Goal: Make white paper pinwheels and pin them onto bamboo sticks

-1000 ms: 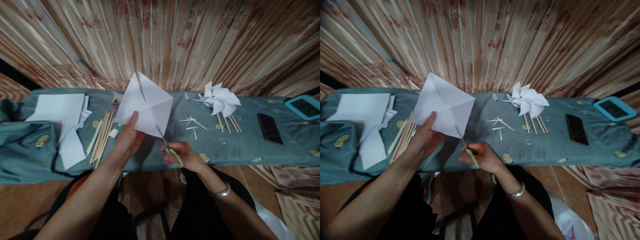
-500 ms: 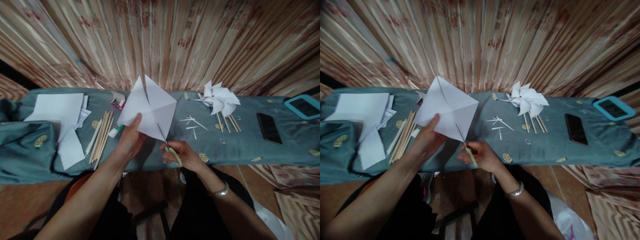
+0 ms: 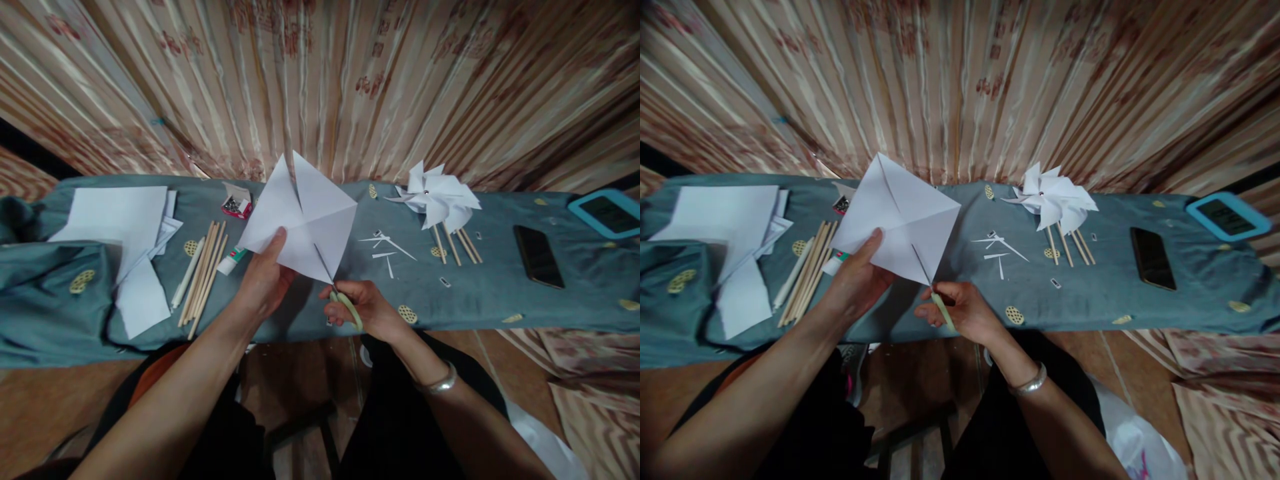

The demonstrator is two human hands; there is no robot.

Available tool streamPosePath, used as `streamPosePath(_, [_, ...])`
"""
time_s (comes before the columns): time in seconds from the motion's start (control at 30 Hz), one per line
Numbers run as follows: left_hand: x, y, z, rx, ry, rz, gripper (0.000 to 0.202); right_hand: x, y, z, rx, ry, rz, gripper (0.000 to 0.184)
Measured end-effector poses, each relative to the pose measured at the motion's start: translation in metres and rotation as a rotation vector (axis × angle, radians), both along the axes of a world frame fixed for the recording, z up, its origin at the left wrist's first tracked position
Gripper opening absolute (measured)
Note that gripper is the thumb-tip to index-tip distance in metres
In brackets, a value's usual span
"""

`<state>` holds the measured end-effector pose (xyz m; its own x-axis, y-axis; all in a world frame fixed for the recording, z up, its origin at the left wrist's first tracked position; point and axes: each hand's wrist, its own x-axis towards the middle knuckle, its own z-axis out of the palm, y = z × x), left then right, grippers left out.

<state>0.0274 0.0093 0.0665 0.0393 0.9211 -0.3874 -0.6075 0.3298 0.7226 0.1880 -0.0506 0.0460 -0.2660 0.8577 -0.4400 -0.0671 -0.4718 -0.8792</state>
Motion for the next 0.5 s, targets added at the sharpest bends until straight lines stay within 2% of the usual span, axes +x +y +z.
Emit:
streamPosePath(0.27, [0.0001, -0.0001, 0.0035, -0.023, -0.001, 0.006, 0.014, -0.0024, -0.0006, -0.0049, 0.018, 0.019, -0.018, 0.041])
streamPosePath(0.5, [0.0019, -0.0037, 0.0031, -0.021, 0.009, -0.052, 0.015, -0.0014, 0.0, -0.0023, 0.055, 0.025, -0.014, 0.039])
